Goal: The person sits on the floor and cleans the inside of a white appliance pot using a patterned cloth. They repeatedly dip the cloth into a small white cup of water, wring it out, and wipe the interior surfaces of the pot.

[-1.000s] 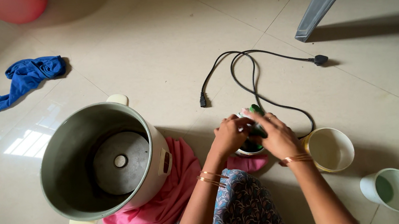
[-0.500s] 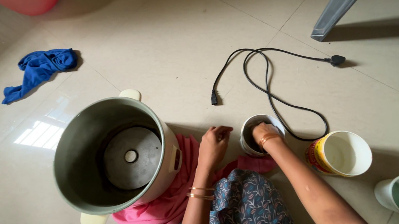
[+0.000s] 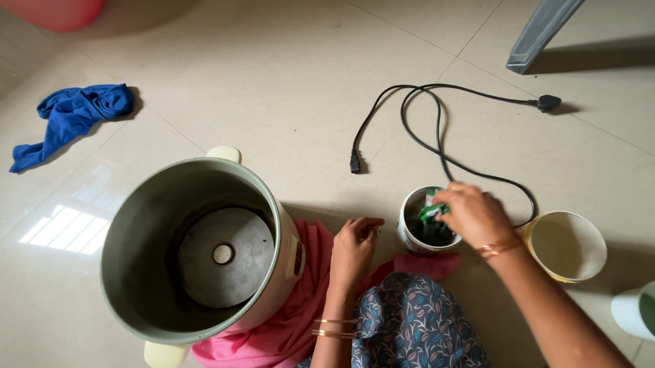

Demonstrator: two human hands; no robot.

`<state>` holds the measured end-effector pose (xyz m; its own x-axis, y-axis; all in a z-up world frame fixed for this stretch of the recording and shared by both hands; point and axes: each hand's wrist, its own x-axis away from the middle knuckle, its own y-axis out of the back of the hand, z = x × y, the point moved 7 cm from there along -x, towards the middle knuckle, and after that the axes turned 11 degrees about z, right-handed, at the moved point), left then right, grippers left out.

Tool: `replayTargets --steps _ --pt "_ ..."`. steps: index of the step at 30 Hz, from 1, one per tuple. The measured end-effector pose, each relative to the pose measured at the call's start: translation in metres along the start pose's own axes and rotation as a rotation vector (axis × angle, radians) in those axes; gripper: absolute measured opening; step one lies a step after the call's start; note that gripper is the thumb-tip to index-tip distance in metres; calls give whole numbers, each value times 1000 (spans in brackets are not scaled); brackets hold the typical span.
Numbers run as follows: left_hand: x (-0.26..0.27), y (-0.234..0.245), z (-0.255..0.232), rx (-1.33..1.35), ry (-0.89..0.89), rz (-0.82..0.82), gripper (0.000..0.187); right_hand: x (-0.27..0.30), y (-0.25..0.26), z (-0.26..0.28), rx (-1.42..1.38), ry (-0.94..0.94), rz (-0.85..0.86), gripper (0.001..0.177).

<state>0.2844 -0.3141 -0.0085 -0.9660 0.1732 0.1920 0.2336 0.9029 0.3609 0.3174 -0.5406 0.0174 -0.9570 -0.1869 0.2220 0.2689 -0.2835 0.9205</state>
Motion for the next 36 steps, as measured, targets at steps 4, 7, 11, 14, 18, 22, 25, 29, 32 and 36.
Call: replayTargets --steps 4,7,11,14,18,22,25,29,32,36 --pt "6 0 -3 23 21 -19 22 45 89 38 -136 203 -275 26" --pt "13 3 -4 64 -2 -30 23 72 135 57 -185 231 -346 26" --pt "15 10 -2 44 17 -47 22 88 152 60 -194 132 -313 27" --pt "14 9 2 37 23 -44 21 71 116 37 -146 98 -226 27" --pt "10 5 4 53 -29 -35 21 0 1 -5 -51 51 33 30" --pt "11 4 8 -72 -40 -54 19 -55 -110 -37 89 -87 296 30" --pt "12 5 13 -88 -37 -46 18 -80 -157 -61 186 -218 367 28" --pt "12 8 14 -109 -74 -49 19 -101 -175 -65 258 -217 393 31" --pt "15 10 10 -121 -65 -52 19 -88 -156 -57 247 -178 378 27" --pt "21 11 4 -114 -71 -64 19 -39 -75 -25 80 -118 219 29"
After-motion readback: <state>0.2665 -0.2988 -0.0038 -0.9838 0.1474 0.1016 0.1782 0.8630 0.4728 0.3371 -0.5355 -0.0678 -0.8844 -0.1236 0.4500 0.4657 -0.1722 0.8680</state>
